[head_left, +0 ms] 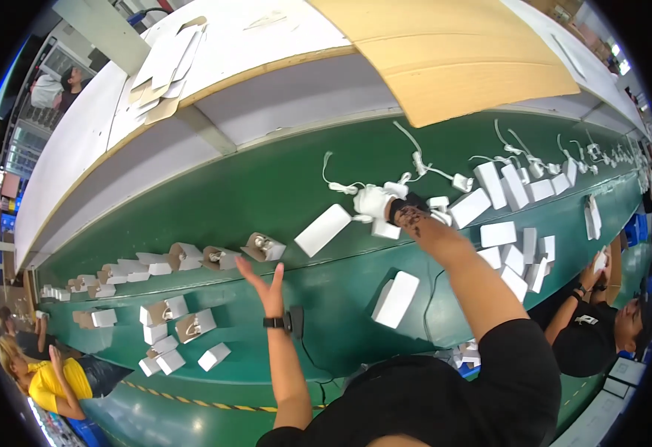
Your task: The person packages power adapters by picking up an adapter and a cardboard box, folding the box, and sliding the adapter inside before placing it on the green surface.
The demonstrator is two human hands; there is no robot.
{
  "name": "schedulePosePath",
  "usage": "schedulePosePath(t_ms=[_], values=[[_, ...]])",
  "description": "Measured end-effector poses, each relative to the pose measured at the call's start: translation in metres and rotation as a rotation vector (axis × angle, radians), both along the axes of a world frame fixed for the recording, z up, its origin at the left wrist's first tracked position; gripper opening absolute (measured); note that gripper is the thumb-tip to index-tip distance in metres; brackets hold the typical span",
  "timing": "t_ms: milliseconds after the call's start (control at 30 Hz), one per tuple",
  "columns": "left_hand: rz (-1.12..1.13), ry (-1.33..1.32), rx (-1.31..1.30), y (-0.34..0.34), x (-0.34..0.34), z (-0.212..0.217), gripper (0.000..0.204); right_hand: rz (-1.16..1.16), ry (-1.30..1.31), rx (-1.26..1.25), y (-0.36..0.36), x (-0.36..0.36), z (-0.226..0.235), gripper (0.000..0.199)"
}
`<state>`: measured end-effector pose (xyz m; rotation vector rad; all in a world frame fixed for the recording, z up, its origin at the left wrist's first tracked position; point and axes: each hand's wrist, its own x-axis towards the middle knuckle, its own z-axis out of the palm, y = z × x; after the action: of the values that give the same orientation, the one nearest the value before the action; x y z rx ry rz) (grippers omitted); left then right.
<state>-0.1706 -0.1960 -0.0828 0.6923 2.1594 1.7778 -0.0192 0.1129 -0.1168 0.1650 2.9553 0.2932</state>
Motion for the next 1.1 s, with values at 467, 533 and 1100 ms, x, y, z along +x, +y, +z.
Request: schedulePosePath(t_ms=[467,533,1100], values=[[-0.414,-1.892,0.507,0.090,0.153,0.027,0.038,-0.702,0.735,-1.701,-0.148,0.147,0.180,0.043],[-0.382,-1.882,0.645,0.107,0.154,0.014,0.037,-0.635,0.948,-2.109,-0.163,0.168,0.160,0.040],[-0.274,0.556,-0.147,0.103,0.076,0.034,0.081,-0.888,0.861,-1.868,-0.169,0.159,0.152,0.024]])
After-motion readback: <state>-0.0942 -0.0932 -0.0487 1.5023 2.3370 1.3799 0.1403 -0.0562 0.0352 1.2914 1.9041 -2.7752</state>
